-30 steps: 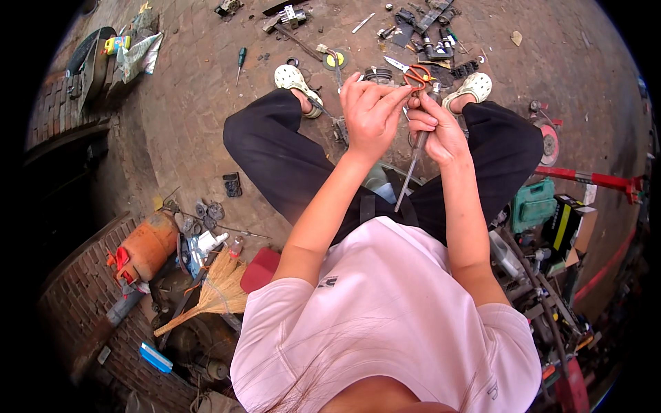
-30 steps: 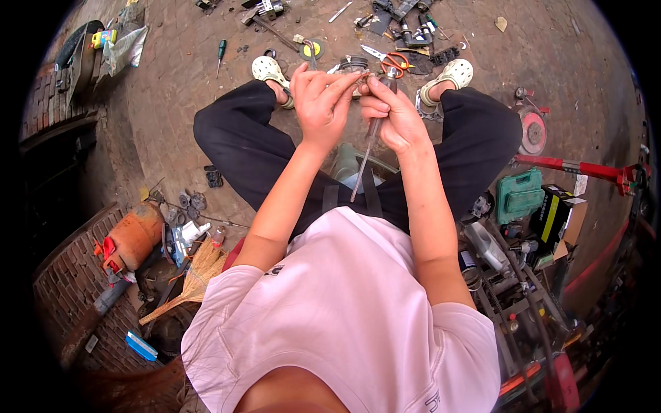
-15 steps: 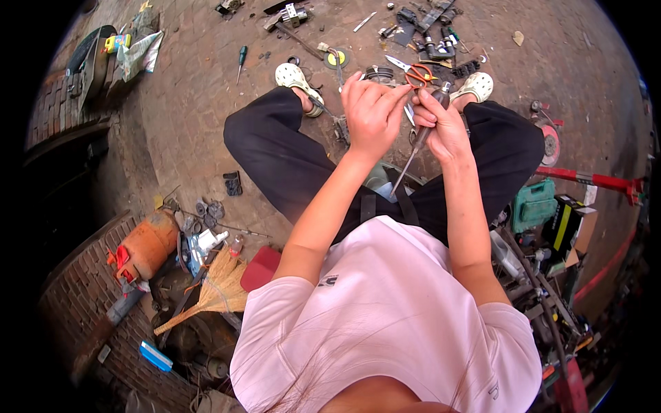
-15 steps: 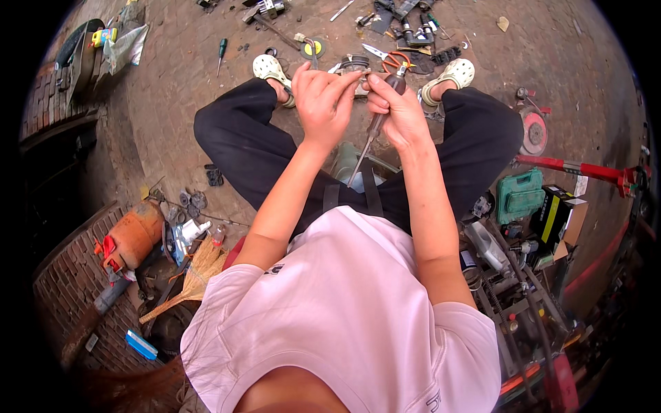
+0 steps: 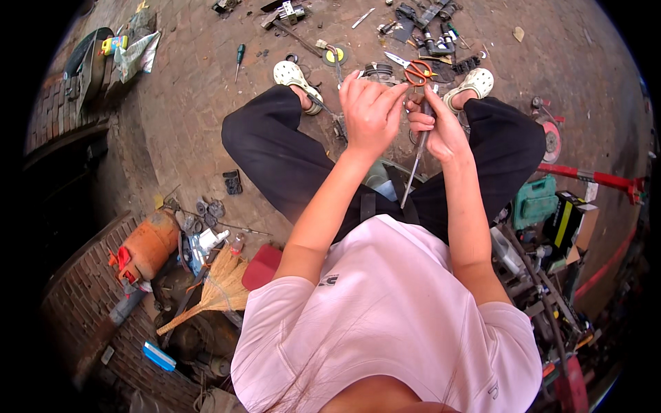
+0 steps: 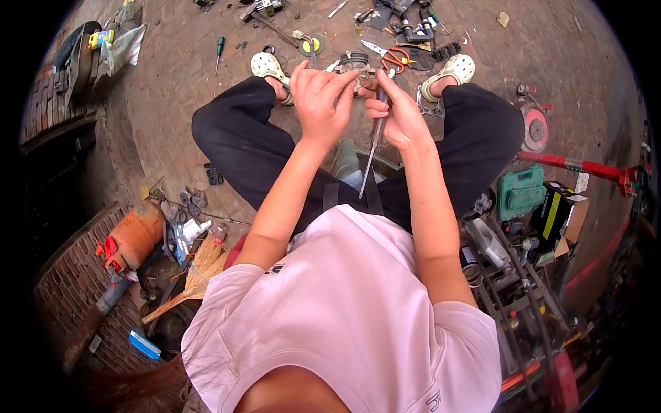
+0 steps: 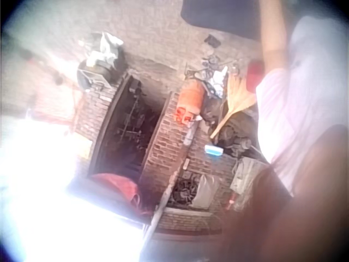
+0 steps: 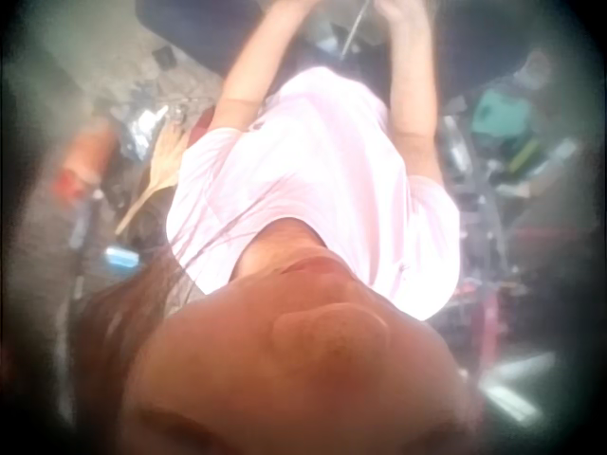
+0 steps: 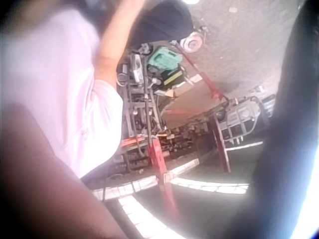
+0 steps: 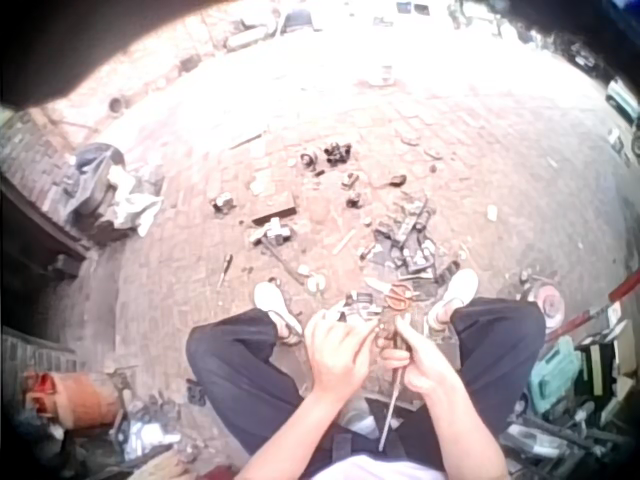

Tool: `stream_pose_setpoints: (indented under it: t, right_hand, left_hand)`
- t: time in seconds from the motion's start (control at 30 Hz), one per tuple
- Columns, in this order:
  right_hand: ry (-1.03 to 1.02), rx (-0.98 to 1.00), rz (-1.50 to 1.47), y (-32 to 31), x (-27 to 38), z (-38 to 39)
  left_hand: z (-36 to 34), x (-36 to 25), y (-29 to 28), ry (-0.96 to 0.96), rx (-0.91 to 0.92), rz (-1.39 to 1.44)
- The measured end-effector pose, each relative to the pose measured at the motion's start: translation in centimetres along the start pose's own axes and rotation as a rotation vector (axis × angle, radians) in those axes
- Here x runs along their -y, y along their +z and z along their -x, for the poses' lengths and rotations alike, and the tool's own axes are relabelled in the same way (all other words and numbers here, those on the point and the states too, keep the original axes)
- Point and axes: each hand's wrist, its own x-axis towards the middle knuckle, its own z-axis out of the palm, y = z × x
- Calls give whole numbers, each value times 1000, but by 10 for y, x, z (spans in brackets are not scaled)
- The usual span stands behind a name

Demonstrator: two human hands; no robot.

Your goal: The person sits on the floor and uses a screwdriver to pry and scrape a dirty mechanical component with attached cables. They repeatedly reposition the part and apply the tool to different areas, occasionally picking up small pieces from the floor.

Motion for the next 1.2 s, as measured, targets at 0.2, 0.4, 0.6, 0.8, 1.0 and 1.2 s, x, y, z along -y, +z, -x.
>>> stream_pose_setpoints:
  t: [0.2, 0.4, 0.6, 0.8, 1.0, 1.2]
  right_hand:
    - [70, 118, -199, 4, -2, 1]
    - [-94, 1, 103, 7, -4, 1]
    - [-493, -254, 1025, 8, -4, 2]
    - [-541, -447, 1330, -18, 8, -10]
    - [-418, -705, 1073, -142, 15, -87]
    - [-259, -903, 894, -228, 5, -141]
  left_hand:
    - [2, 1, -1, 13, 7, 3]
    - [4, 1, -2, -1, 20, -5]
    - [10, 6, 3, -216, -5, 114]
    - [14, 30, 14, -521, 66, 169]
    - [103, 78, 72, -856, 723, 120]
    - [189, 118, 123, -1259, 774, -45]
